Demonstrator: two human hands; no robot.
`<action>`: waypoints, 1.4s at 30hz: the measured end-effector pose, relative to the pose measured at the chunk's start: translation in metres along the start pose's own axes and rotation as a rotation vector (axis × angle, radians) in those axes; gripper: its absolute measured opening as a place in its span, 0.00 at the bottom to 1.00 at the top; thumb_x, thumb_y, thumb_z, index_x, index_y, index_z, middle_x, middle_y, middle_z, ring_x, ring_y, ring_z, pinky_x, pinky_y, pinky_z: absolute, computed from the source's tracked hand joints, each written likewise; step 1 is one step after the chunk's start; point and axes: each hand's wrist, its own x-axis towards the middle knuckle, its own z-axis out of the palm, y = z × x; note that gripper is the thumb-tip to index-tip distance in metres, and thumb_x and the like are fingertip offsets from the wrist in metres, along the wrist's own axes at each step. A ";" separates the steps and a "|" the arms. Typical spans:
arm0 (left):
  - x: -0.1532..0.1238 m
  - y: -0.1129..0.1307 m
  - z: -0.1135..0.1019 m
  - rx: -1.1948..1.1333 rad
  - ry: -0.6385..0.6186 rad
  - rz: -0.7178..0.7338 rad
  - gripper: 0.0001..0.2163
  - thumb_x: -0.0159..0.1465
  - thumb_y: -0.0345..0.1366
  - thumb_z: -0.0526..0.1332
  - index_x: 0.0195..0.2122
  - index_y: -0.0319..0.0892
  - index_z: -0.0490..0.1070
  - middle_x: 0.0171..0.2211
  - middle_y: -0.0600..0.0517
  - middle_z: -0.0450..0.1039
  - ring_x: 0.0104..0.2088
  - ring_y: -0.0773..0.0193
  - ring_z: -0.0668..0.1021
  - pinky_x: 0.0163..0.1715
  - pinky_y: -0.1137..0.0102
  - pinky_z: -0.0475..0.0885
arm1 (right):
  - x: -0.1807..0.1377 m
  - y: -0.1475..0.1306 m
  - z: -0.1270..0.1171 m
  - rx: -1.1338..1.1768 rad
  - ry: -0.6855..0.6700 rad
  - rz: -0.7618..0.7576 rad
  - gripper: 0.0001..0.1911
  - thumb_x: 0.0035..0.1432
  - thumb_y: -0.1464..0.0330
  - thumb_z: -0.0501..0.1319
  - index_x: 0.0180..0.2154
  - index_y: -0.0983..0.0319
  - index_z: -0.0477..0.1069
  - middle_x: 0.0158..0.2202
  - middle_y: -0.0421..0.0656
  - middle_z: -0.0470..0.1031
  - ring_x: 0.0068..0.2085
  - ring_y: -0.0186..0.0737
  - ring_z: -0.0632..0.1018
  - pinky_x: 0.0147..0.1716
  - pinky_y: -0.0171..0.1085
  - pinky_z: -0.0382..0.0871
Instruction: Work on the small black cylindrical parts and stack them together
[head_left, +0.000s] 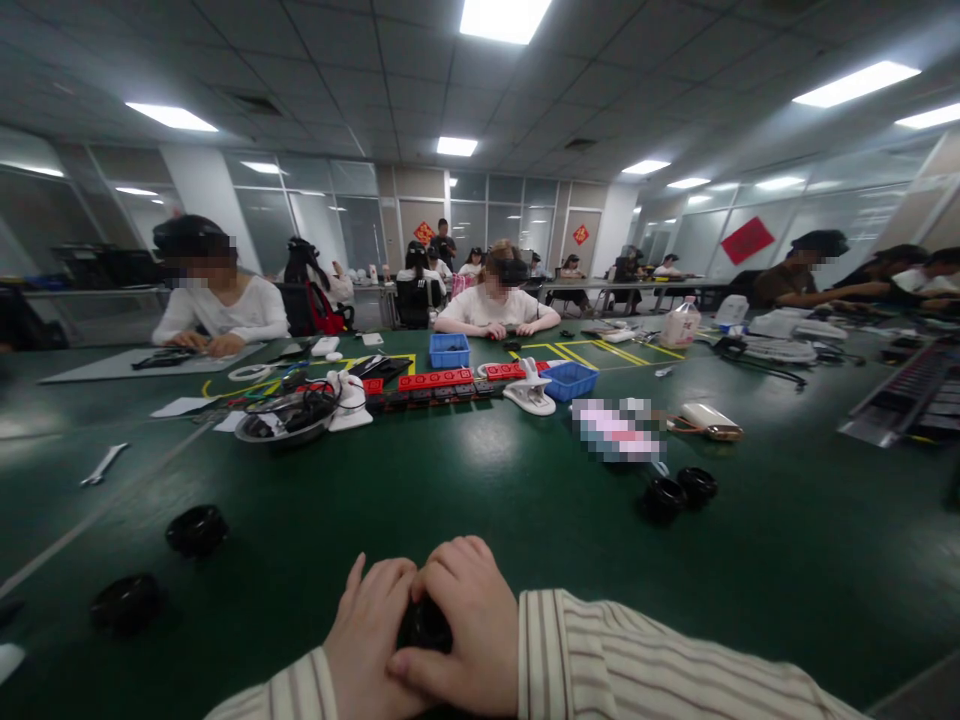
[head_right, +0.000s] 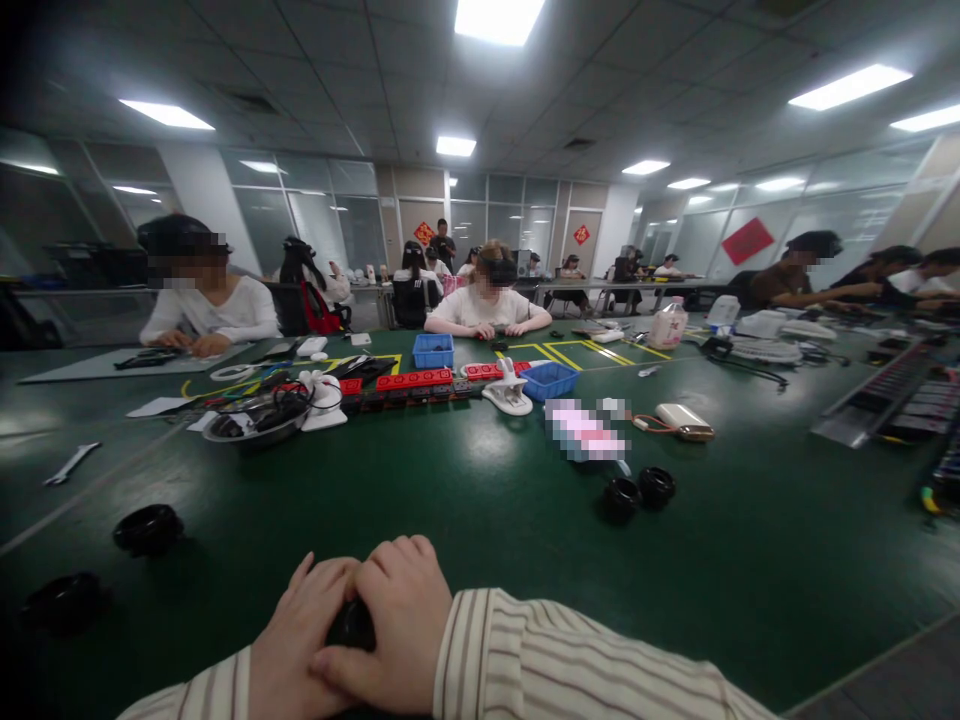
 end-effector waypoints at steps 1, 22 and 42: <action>0.001 0.001 0.000 -0.007 -0.006 -0.008 0.16 0.42 0.40 0.63 0.32 0.44 0.65 0.35 0.49 0.68 0.40 0.52 0.71 0.53 0.44 0.49 | 0.000 0.000 0.000 -0.005 -0.017 -0.005 0.19 0.43 0.55 0.63 0.30 0.61 0.62 0.31 0.39 0.64 0.34 0.38 0.65 0.38 0.40 0.57; 0.004 -0.011 -0.004 -0.070 -0.044 0.073 0.34 0.32 0.48 0.70 0.42 0.43 0.65 0.40 0.48 0.66 0.44 0.49 0.69 0.54 0.43 0.48 | 0.002 0.000 -0.009 0.176 0.085 -0.249 0.25 0.55 0.49 0.44 0.37 0.63 0.63 0.35 0.46 0.69 0.37 0.41 0.67 0.40 0.42 0.60; 0.011 -0.014 -0.008 -0.233 -0.192 0.197 0.25 0.40 0.38 0.63 0.43 0.43 0.68 0.44 0.48 0.65 0.46 0.50 0.67 0.53 0.55 0.59 | 0.000 0.000 -0.001 0.208 -0.136 -0.513 0.06 0.44 0.72 0.48 0.27 0.59 0.61 0.30 0.38 0.74 0.40 0.33 0.73 0.53 0.39 0.53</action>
